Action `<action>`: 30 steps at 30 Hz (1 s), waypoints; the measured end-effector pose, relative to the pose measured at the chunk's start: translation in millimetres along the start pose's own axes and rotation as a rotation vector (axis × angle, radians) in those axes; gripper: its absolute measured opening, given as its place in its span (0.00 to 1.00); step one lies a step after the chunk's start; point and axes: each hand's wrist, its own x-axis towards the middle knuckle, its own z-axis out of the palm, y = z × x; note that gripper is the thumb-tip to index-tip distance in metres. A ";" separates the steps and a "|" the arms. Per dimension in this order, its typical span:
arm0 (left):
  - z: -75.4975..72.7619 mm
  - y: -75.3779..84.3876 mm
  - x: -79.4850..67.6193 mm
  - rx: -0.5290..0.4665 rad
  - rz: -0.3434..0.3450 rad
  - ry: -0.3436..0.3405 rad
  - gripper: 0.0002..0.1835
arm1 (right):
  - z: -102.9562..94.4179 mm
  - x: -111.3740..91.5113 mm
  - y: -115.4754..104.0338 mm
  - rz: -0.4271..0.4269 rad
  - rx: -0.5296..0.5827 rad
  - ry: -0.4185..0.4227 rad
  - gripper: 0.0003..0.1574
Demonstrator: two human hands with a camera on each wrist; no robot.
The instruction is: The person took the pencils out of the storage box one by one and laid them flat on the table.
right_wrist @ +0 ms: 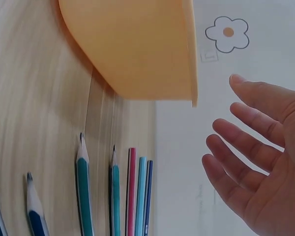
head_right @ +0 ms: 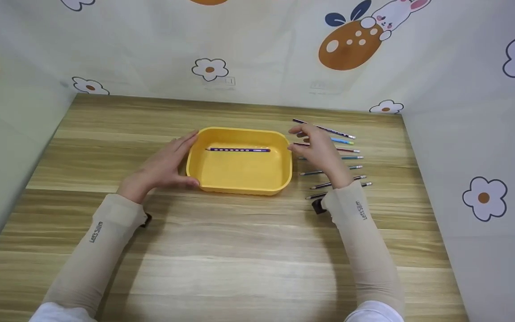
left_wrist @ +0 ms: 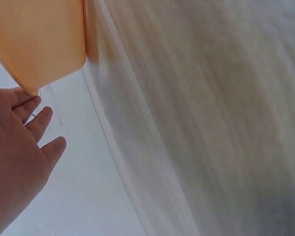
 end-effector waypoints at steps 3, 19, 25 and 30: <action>-0.1 -0.3 -0.1 0.005 0.005 0.003 0.73 | 4.8 -0.7 -4.1 -0.019 0.010 -0.009 0.25; 1.1 -2.2 -0.6 0.007 0.021 0.011 0.73 | 29.5 3.5 -22.4 -0.077 0.047 -0.093 0.31; 0.4 -1.0 -0.4 0.002 0.016 0.003 0.73 | 36.6 6.7 -23.5 -0.134 0.033 -0.155 0.35; -0.6 -0.1 -0.5 -0.001 0.017 0.002 0.73 | 40.6 10.7 -26.3 -0.144 0.011 -0.250 0.42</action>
